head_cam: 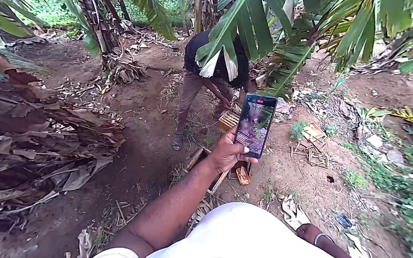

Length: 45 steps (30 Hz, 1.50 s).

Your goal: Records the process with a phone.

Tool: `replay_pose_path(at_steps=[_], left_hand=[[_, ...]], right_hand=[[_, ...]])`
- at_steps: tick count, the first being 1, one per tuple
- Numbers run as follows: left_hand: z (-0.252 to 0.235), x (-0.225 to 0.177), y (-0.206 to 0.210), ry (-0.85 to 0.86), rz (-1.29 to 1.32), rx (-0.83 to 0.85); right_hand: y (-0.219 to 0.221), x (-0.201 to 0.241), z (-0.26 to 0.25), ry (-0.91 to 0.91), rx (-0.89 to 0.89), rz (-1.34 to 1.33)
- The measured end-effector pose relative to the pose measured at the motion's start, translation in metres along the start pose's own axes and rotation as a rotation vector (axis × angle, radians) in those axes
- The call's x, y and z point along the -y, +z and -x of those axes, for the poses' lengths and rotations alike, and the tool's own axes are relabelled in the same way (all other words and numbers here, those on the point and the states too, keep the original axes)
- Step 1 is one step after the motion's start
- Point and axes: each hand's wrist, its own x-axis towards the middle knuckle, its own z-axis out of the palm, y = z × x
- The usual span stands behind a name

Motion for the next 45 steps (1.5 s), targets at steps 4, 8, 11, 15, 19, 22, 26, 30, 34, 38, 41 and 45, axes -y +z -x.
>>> replay_pose_path(at_steps=[4,8,11,15,19,22,26,30,34,38,41,45], left_hand=[[0.003,0.001,0.002,0.012,0.006,0.000],[0.004,0.000,0.002,0.011,0.035,-0.004],[0.006,0.001,0.003,0.009,0.030,-0.014],[0.008,0.002,0.003,0.010,0.031,-0.015],[0.010,0.004,0.002,0.018,0.046,0.001],[0.013,0.004,0.003,0.024,0.069,0.026],[0.016,0.005,0.002,0.033,0.069,0.047],[0.017,0.003,0.007,0.045,0.043,0.060],[0.020,0.000,0.014,0.046,-0.008,0.059],[0.020,0.000,0.016,0.053,-0.045,0.078],[0.020,0.000,0.016,0.059,-0.073,0.090],[0.024,0.000,0.022,0.047,-0.142,0.068]], right_hand=[[0.002,-0.001,-0.003,0.002,-0.013,-0.017],[0.004,-0.001,-0.004,-0.012,-0.015,-0.009],[0.006,-0.001,0.000,-0.013,-0.006,-0.018],[0.009,-0.003,-0.002,-0.009,0.004,-0.011],[0.013,-0.005,-0.003,-0.009,0.003,-0.023],[0.014,-0.002,0.000,-0.005,0.000,-0.022],[0.016,-0.002,-0.001,-0.015,0.002,-0.018],[0.014,0.000,-0.001,-0.013,0.007,-0.015],[0.012,0.001,-0.003,-0.019,0.001,-0.010],[0.012,0.002,-0.003,-0.007,-0.001,-0.007],[0.011,0.003,0.000,-0.024,0.015,-0.002],[0.012,0.003,0.002,-0.020,0.023,0.020]])
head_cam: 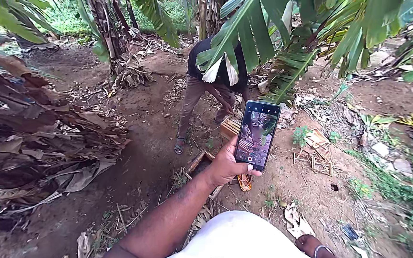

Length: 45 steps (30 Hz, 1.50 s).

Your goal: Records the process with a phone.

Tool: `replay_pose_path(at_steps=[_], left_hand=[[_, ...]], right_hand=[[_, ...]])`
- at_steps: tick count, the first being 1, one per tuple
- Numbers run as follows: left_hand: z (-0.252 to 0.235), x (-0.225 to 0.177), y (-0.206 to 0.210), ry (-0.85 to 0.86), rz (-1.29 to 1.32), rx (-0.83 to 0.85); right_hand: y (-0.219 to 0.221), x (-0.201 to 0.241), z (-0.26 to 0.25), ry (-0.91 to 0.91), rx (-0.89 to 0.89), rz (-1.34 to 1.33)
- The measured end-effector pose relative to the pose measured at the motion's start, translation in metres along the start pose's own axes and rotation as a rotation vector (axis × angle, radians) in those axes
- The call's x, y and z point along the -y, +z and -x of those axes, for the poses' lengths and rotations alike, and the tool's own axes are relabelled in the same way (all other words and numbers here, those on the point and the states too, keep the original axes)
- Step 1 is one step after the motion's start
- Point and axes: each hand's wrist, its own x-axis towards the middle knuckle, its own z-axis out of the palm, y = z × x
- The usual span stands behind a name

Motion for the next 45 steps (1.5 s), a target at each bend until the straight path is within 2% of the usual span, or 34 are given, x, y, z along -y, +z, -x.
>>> replay_pose_path(at_steps=[4,8,12,14,16,19,22,24,26,29,32,37,40,42,43,45], left_hand=[[0.004,0.000,0.005,0.013,-0.016,0.007],[0.009,0.005,0.000,0.077,0.074,0.089],[0.018,0.009,-0.009,0.043,0.302,0.177],[0.028,0.011,-0.012,-0.016,0.327,0.159],[0.040,0.016,-0.016,-0.062,0.264,0.082],[0.058,0.036,-0.018,-0.127,0.151,-0.099],[0.067,0.062,-0.017,-0.205,0.077,-0.236],[0.066,0.073,-0.012,-0.266,-0.074,-0.298],[0.064,0.077,-0.007,-0.307,-0.413,-0.295],[0.063,0.069,-0.004,-0.397,-1.028,-0.221],[0.067,0.061,0.000,-0.514,-1.330,-0.155],[0.071,0.053,0.004,-0.611,-1.485,-0.135],[0.073,0.049,0.001,-0.540,-1.480,-0.214],[0.080,0.050,-0.014,-0.476,-1.397,-0.288],[0.086,0.054,-0.027,-0.474,-1.362,-0.314],[0.103,0.060,-0.059,-0.572,-1.326,-0.318]], right_hand=[[0.001,-0.005,-0.002,0.006,-0.003,-0.012],[0.000,-0.006,-0.008,-0.009,-0.026,-0.018],[-0.017,0.024,-0.001,-0.090,-0.075,-0.043],[-0.029,0.052,0.012,-0.169,-0.110,-0.148],[-0.045,0.099,0.043,-0.314,-0.137,-0.519],[-0.068,0.183,0.105,-0.738,-0.012,-1.082],[-0.084,0.246,0.148,-1.100,0.199,-1.266],[-0.085,0.268,0.159,-1.208,0.357,-1.371],[-0.082,0.281,0.158,-1.204,0.524,-1.531],[-0.083,0.281,0.155,-1.177,0.651,-1.658],[-0.076,0.275,0.161,-1.132,0.696,-1.701],[-0.066,0.275,0.168,-1.084,0.697,-1.781],[-0.071,0.275,0.164,-1.028,0.644,-1.715],[-0.073,0.269,0.154,-0.913,0.529,-1.628],[-0.074,0.265,0.146,-0.841,0.417,-1.563],[-0.074,0.250,0.124,-0.709,0.148,-1.301]])
